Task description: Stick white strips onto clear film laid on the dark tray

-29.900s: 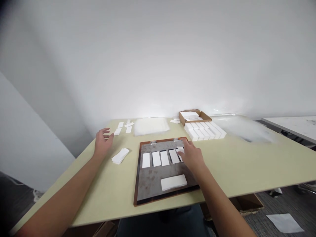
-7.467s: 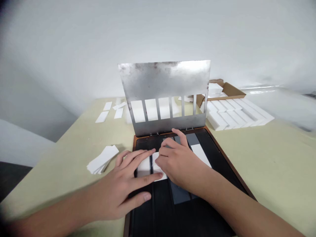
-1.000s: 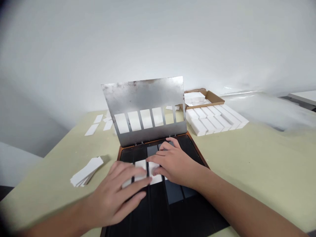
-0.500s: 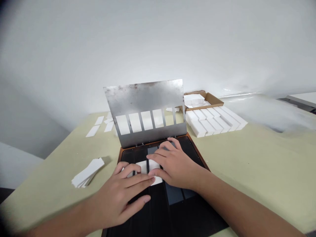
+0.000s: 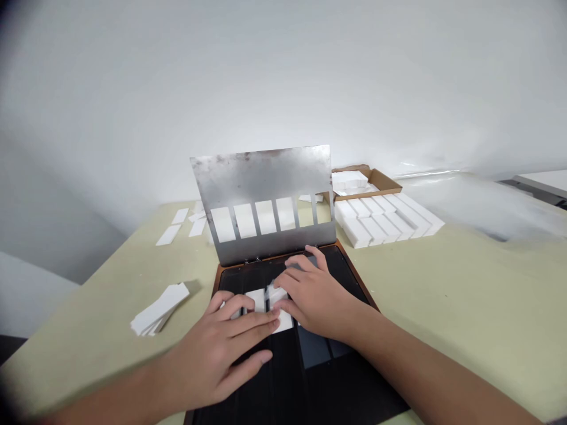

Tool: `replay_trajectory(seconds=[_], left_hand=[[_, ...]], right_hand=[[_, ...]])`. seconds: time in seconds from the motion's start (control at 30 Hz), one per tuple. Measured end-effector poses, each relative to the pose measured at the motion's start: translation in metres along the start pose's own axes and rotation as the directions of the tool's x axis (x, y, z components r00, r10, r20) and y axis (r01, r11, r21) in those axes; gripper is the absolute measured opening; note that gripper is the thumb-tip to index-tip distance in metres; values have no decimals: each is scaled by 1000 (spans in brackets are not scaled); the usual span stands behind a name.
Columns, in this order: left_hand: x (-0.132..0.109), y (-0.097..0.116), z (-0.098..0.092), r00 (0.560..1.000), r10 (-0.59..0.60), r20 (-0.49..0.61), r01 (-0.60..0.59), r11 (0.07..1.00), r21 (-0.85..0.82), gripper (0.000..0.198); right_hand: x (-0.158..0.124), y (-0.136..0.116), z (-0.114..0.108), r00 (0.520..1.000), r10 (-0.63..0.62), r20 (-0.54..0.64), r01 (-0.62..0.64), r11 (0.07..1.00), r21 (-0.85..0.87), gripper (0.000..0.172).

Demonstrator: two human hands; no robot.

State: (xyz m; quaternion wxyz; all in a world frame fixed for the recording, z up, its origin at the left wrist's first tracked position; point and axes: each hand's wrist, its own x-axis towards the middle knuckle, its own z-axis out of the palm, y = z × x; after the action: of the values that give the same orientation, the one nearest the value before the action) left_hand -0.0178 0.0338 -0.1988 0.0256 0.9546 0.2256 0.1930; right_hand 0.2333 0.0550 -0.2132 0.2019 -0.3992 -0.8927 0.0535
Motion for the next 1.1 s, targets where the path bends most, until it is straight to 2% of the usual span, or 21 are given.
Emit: replay_trajectory(seconds=[0.07,0.17,0.3,0.63,0.8,1.1], left_hand=[[-1,0,1,1000,12,-3,-12,1000,7,30],[-1,-1,2,1000,24,-16,-24,1000,3,30],[0,-1,1,1000,16,1,-16,1000,2,29],[0,0,3,1000,-9,-5,9,999,-35,29],[-1,-2,3,1000,5,14,-4,999,-39,28],[-5,-2,5,1000,-18,-21,18,999,-40,28]], right_hand=[[0,1,1,1000,-16,-13,16,1000,-7,20],[0,2,2,998,-45,-47,43,998,-46,33],[-1,3,1,991,-116,-62,112,992,-59,18],[-3,7,9,971,-211,-112,197,972,-126,14],[-3,8,8,972,-212,-102,198,971,-130,16],[-3,7,5,973,-218,-74,207,970,-129,17]])
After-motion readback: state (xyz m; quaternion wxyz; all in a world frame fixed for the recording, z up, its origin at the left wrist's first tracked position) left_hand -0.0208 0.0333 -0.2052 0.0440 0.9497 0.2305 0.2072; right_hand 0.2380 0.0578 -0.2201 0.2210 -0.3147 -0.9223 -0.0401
